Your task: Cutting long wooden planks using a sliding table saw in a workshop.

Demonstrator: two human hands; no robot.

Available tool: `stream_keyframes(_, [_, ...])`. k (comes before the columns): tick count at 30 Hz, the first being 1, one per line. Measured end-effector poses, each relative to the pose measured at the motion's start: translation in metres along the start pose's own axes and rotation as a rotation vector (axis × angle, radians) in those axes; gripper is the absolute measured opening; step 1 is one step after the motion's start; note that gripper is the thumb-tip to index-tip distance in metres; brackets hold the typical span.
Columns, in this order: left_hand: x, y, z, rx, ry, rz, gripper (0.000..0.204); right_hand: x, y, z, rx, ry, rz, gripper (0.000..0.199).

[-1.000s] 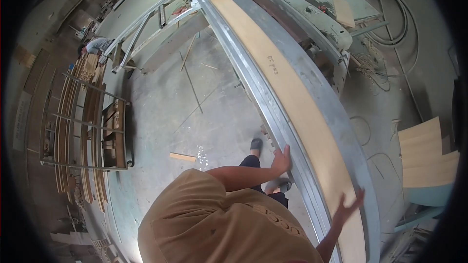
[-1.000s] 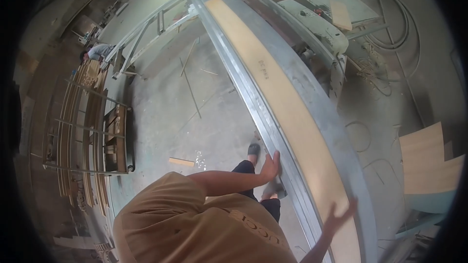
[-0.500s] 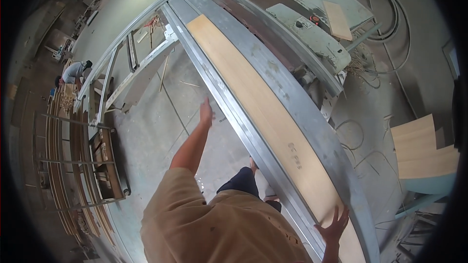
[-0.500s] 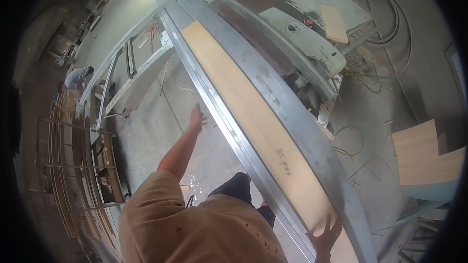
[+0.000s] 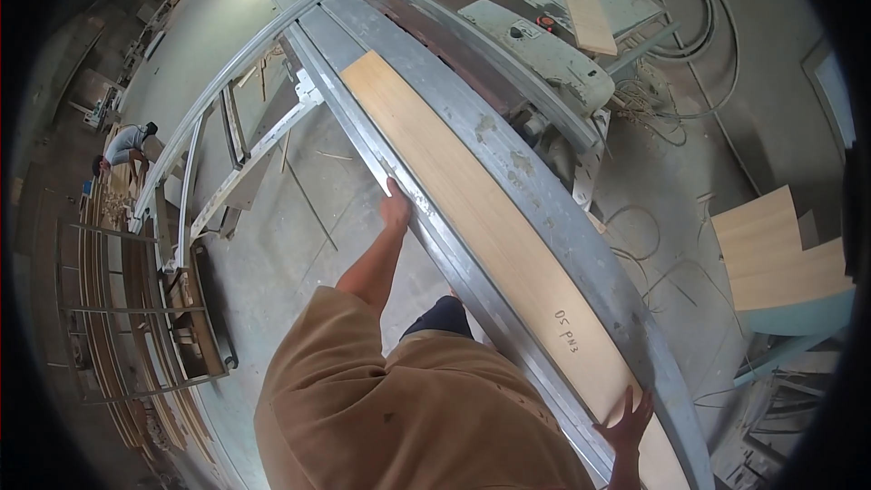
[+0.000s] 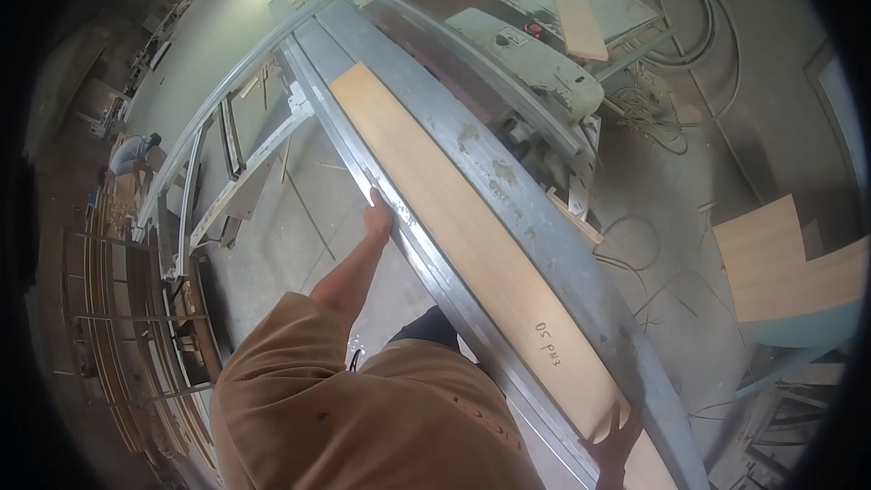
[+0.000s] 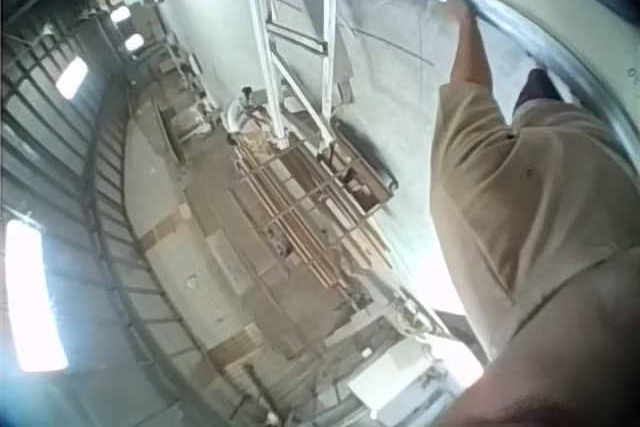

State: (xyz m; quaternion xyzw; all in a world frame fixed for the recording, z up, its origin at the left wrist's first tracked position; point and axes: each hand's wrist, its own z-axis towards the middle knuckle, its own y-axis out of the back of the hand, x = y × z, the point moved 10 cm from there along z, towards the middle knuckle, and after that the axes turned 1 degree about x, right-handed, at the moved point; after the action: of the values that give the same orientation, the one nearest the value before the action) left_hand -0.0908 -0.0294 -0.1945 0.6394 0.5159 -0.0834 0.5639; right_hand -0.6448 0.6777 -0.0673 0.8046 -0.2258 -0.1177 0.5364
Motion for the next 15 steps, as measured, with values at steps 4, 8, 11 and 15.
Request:
stream_keyframes(4, [0.001, 0.021, 0.006, -0.022, 0.016, -0.005, 0.109, 0.006, 0.007, 0.009, -0.029, 0.051, -0.046, 0.158])
stream_keyframes(8, [-0.009, 0.017, -0.01, 0.043, -0.01, -0.084, 0.106, 0.014, 0.03, 0.003, -0.032, 0.075, -0.024, 0.155])
stream_keyframes(11, [0.003, 0.027, -0.004, 0.046, 0.002, -0.056, 0.105, 0.013, 0.037, 0.016, 0.041, 0.003, -0.108, 0.153])
stream_keyframes(15, [-0.021, 0.021, -0.021, 0.221, -0.048, -0.017, 0.098, 0.048, 0.058, 0.035, 0.071, -0.067, -0.14, 0.152])
